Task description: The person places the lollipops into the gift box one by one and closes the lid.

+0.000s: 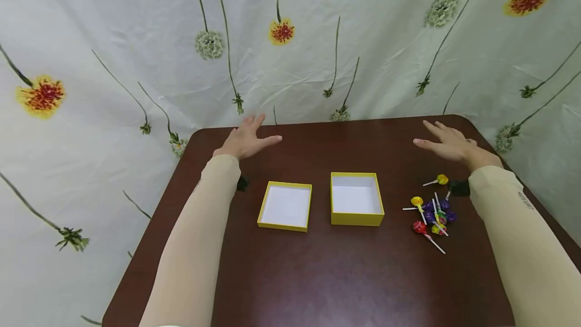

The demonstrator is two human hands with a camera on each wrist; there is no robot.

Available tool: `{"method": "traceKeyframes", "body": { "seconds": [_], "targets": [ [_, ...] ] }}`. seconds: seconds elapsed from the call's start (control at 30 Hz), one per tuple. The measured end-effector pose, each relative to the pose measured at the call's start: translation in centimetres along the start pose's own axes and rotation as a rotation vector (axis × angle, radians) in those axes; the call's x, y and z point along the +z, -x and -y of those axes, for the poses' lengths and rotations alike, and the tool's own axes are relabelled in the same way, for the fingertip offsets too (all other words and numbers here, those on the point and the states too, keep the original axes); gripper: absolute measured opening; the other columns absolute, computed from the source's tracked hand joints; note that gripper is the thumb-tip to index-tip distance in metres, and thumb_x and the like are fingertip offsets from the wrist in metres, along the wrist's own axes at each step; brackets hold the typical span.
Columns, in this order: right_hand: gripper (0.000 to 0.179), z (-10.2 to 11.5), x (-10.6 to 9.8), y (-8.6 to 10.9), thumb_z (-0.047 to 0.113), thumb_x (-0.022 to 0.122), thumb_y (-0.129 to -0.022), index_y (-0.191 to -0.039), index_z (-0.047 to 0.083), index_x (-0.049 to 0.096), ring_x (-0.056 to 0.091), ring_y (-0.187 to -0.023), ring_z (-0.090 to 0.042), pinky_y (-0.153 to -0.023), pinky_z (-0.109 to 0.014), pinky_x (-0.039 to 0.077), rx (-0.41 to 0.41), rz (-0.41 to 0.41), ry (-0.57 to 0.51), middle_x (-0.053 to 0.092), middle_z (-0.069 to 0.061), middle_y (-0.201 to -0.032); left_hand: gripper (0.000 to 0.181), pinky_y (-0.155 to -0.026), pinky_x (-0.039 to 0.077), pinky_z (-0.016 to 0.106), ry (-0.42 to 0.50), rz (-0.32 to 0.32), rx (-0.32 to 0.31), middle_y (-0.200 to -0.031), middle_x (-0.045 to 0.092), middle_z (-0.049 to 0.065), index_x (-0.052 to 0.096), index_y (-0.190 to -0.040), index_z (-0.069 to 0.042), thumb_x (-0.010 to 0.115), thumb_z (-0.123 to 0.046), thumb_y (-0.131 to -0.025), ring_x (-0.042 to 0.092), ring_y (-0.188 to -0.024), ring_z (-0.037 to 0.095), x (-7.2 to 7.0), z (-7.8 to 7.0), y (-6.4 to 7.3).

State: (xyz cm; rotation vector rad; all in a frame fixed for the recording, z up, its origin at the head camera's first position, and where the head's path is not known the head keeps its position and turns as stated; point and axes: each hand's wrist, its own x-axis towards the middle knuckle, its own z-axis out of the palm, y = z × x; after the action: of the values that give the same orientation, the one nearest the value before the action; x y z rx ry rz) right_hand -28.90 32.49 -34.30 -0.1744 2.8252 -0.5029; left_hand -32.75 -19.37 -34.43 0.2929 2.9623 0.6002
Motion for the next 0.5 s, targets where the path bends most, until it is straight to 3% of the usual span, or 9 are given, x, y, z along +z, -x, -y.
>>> {"method": "traceKeyframes", "body": {
  "seconds": [0.17, 0.27, 0.5],
  "targets": [
    [0.091, -0.2, 0.8, 0.0, 0.066, 0.033, -0.100, -0.161, 0.010, -0.004, -0.001, -0.142, -0.067, -0.102, -0.087, 0.005, -0.033, 0.009, -0.064, -0.002, -0.038, -0.161, 0.105, -0.124, 0.015, 0.060, 0.079, 0.045, 0.025, -0.171, 0.006, 0.007, 0.009, -0.163, -0.026, 0.052, -0.080, -0.084, 0.006, -0.158, 0.030, 1.2, 0.0, 0.8],
    [0.089, -0.5, 1.2, 0.2, 0.063, 0.034, -0.101, -0.161, 0.008, -0.002, -0.002, -0.142, -0.066, -0.106, -0.084, 0.005, -0.036, 0.026, -0.120, -0.003, -0.041, -0.158, 0.104, -0.122, 0.022, 0.059, 0.114, 0.074, 0.035, -0.171, 0.009, 0.003, 0.012, -0.163, -0.029, 0.055, -0.080, -0.083, 0.009, -0.157, 0.028, 1.9, -0.3, 1.1],
    [0.087, -1.2, 2.2, 0.4, 0.058, 0.037, -0.102, -0.160, 0.002, 0.004, -0.005, -0.143, -0.063, -0.107, -0.083, 0.007, -0.042, 0.060, -0.215, -0.006, -0.042, -0.157, 0.100, -0.122, 0.026, 0.057, 0.158, 0.118, 0.080, -0.170, 0.012, -0.003, 0.015, -0.161, -0.036, 0.063, -0.074, -0.082, 0.017, -0.156, 0.027, 3.9, -1.0, 1.6]
  ]
}}
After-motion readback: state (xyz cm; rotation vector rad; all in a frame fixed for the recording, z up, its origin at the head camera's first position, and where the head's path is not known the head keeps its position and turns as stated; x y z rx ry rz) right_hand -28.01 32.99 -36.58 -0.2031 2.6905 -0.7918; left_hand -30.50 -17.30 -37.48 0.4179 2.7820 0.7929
